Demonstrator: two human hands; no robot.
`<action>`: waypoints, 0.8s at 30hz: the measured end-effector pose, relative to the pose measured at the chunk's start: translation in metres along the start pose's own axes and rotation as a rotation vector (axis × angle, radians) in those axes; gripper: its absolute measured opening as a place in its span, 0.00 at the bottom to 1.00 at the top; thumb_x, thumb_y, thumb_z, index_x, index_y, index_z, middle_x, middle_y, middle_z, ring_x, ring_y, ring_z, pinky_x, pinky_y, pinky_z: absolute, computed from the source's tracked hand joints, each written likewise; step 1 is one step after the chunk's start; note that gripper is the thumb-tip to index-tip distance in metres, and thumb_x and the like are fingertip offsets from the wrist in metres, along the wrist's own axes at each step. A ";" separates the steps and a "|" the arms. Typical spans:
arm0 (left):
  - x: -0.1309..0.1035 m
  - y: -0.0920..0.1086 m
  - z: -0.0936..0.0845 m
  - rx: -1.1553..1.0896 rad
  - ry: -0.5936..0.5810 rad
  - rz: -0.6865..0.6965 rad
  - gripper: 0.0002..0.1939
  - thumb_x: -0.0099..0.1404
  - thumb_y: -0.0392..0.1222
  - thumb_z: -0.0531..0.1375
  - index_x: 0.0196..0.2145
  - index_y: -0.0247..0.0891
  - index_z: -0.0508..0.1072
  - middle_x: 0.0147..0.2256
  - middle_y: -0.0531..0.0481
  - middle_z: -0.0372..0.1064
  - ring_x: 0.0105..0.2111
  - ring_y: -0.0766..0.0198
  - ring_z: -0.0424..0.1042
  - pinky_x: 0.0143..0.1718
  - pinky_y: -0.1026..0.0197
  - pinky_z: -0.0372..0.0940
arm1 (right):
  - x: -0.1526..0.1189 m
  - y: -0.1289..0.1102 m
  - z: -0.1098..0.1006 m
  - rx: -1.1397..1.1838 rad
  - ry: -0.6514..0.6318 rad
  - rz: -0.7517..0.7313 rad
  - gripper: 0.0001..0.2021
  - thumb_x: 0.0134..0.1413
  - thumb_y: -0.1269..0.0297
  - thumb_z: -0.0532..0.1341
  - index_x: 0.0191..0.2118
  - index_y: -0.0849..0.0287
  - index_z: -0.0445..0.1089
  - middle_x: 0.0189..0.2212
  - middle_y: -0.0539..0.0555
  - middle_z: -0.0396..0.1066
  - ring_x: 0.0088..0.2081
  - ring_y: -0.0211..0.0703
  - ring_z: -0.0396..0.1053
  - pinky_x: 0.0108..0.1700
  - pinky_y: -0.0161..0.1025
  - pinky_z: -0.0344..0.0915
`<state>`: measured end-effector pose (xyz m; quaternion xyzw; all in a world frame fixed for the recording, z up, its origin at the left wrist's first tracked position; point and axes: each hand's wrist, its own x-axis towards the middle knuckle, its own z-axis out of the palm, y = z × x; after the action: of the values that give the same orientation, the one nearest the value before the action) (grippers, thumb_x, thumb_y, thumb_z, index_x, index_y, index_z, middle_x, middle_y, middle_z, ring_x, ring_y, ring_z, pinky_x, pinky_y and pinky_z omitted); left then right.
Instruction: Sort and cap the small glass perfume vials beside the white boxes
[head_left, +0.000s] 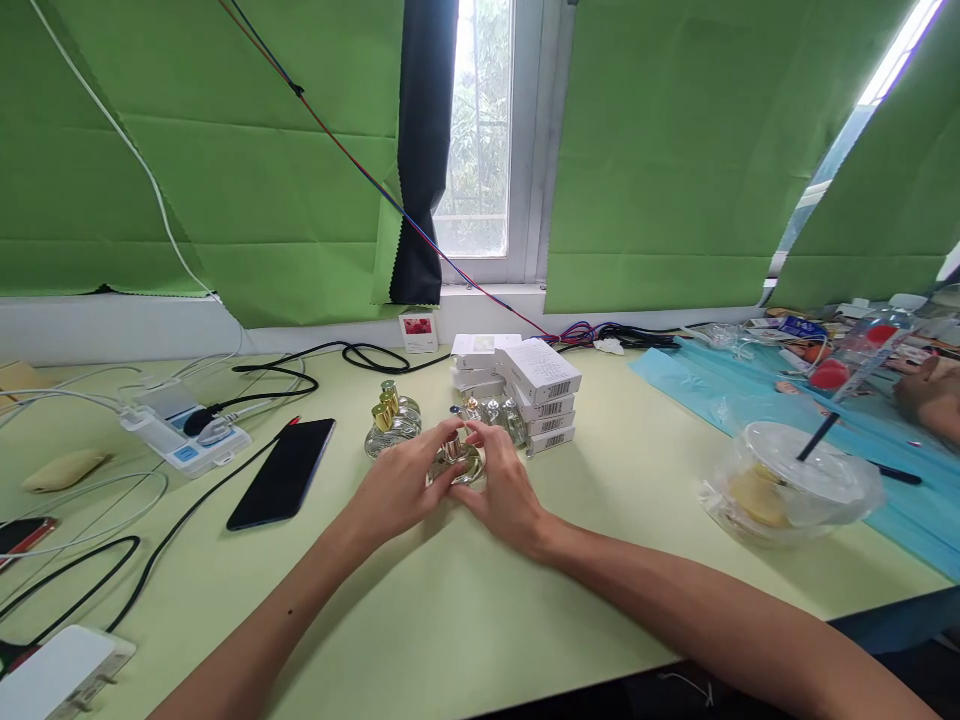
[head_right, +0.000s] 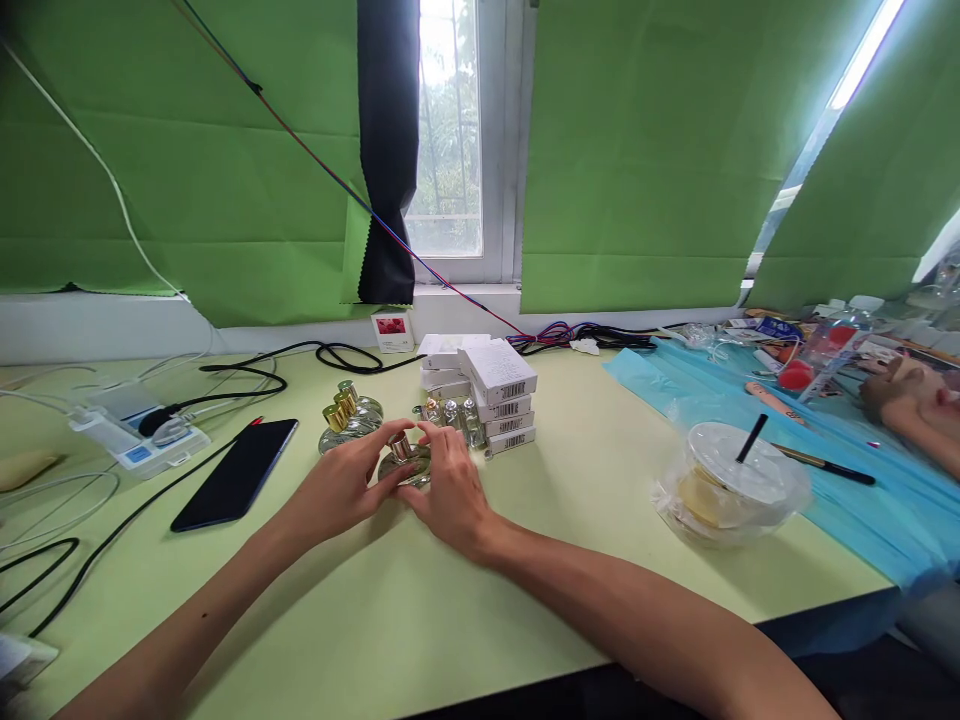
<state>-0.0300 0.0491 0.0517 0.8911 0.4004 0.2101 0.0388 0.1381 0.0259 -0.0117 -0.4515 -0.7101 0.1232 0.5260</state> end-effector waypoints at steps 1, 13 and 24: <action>0.000 -0.003 -0.001 0.015 -0.009 0.015 0.18 0.73 0.46 0.54 0.58 0.45 0.62 0.41 0.50 0.77 0.35 0.58 0.76 0.33 0.61 0.63 | 0.000 0.000 0.000 -0.008 0.003 -0.002 0.35 0.48 0.72 0.70 0.61 0.56 0.56 0.47 0.57 0.67 0.50 0.50 0.67 0.53 0.49 0.70; 0.000 -0.006 0.000 0.165 0.145 0.019 0.17 0.71 0.55 0.56 0.50 0.43 0.69 0.45 0.47 0.73 0.31 0.62 0.75 0.27 0.63 0.60 | -0.002 0.002 0.000 0.025 -0.019 -0.021 0.24 0.55 0.74 0.61 0.57 0.56 0.60 0.46 0.58 0.69 0.42 0.45 0.71 0.45 0.47 0.74; 0.000 -0.001 0.001 0.296 0.223 -0.156 0.10 0.70 0.45 0.54 0.40 0.40 0.73 0.43 0.47 0.72 0.22 0.68 0.67 0.22 0.62 0.55 | -0.004 0.003 0.005 0.205 -0.122 -0.016 0.22 0.59 0.73 0.59 0.57 0.55 0.58 0.46 0.57 0.68 0.37 0.37 0.74 0.37 0.38 0.77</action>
<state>-0.0306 0.0499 0.0505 0.8245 0.4967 0.2428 -0.1208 0.1358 0.0255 -0.0181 -0.3814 -0.7280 0.2184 0.5261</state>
